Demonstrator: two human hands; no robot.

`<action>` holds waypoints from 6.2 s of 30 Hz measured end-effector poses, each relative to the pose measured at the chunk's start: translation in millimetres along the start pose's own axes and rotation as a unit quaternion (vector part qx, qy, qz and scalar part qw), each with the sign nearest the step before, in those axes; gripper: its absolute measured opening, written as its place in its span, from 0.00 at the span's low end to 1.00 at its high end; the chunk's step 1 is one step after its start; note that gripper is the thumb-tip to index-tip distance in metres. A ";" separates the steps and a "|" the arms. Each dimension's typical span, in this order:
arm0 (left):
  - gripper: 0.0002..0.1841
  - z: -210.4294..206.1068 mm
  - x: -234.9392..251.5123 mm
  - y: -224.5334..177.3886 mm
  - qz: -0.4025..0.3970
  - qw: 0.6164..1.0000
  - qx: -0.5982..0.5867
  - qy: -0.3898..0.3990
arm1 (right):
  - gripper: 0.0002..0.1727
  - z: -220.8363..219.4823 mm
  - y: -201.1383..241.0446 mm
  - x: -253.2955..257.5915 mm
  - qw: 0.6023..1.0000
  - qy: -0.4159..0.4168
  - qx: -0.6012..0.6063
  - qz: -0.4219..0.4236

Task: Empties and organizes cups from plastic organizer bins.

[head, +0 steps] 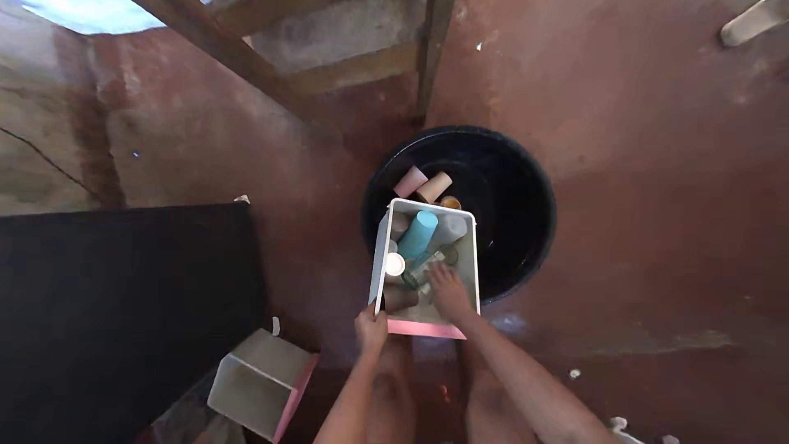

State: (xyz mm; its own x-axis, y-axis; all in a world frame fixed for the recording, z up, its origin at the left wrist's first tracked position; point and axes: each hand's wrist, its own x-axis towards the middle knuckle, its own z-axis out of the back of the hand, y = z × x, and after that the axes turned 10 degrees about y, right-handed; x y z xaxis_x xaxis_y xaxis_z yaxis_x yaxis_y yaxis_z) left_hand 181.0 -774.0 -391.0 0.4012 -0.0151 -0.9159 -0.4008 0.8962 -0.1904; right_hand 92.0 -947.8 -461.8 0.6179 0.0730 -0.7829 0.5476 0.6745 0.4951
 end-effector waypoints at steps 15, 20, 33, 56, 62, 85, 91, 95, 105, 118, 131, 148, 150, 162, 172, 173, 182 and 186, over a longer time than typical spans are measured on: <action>0.19 -6.2 -8.1 18.5 -0.009 0.998 -0.046 -0.038 | 0.43 56.4 -38.6 -10.5 0.937 -0.207 0.274 0.068; 0.20 -17.9 -18.8 26.8 -0.044 0.993 -0.065 -0.087 | 0.36 111.1 -110.6 -32.4 0.807 -0.443 0.388 -0.042; 0.18 -33.4 -13.1 59.5 -0.102 0.977 -0.107 -0.157 | 0.34 0.2 -256.1 130.5 0.814 -0.179 0.435 -0.340; 0.21 -54.0 -22.0 45.3 -0.077 0.976 -0.146 -0.141 | 0.33 -23.6 -35.3 86.5 0.944 0.238 -0.225 -0.043; 0.18 -58.4 -20.8 42.5 -0.071 0.974 -0.165 -0.139 | 0.27 -24.8 -52.4 93.4 0.938 0.254 -0.227 0.060; 0.16 -51.2 -29.9 36.5 -0.007 0.981 -0.152 -0.124 | 0.39 163.4 -84.9 -13.5 0.975 -0.063 -0.027 0.209; 0.17 -50.1 -31.9 30.5 0.004 0.983 -0.140 -0.122 | 0.31 209.1 -131.9 57.4 0.981 -0.093 0.149 -0.083; 0.18 -52.9 -30.6 30.0 0.006 0.981 -0.139 -0.133 | 0.35 179.0 -175.1 144.7 0.963 -0.093 0.140 -0.213; 0.20 -56.2 -28.1 29.2 -0.035 0.973 -0.140 -0.178 | 0.44 101.4 -187.8 219.0 0.914 -0.022 0.067 -0.400; 0.20 -64.9 -25.3 32.4 -0.031 0.972 -0.156 -0.172 | 0.32 120.7 -151.9 148.9 0.967 -0.199 0.072 -0.139; 0.12 -82.7 -30.2 22.7 0.010 0.969 -0.202 -0.143 | 0.53 53.2 -13.1 137.8 0.951 -0.022 0.173 -0.255; 0.15 -79.4 -32.1 22.4 0.018 0.965 -0.230 -0.127 | 0.27 198.9 -121.2 44.7 0.815 -0.219 0.523 -0.119; 0.15 -79.6 -31.8 22.5 0.022 0.964 -0.232 -0.129 | 0.37 200.7 -141.0 68.9 0.758 -0.243 0.584 -0.159; 0.16 -83.1 -30.0 32.8 -0.002 0.960 -0.243 -0.138 | 0.39 114.0 -116.5 128.7 0.836 -0.365 0.399 -0.095; 0.17 -83.7 -36.1 30.8 -0.012 0.964 -0.227 -0.140 | 0.49 20.4 -30.9 126.8 0.990 0.127 -0.063 -0.014; 0.17 -84.4 -38.0 34.6 -0.012 0.964 -0.225 -0.140 | 0.52 22.2 -32.7 134.7 0.992 0.112 -0.064 -0.005; 0.19 -82.9 -36.9 30.5 -0.001 0.961 -0.241 -0.133 | 0.48 23.4 -36.7 140.2 0.980 0.170 -0.103 -0.008; 0.22 -80.0 -44.4 33.4 -0.009 0.961 -0.241 -0.134 | 0.41 34.2 -43.3 109.5 0.979 0.195 -0.044 0.049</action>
State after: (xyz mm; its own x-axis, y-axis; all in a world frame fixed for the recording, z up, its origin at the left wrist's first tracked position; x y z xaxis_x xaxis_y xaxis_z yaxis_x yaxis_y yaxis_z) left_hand 83.9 -778.9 -385.0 0.5837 0.1438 -0.7992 -0.7005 0.5869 -0.4060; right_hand 155.2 -994.1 -556.1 0.3933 0.4045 -0.8257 0.4355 0.7090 0.5547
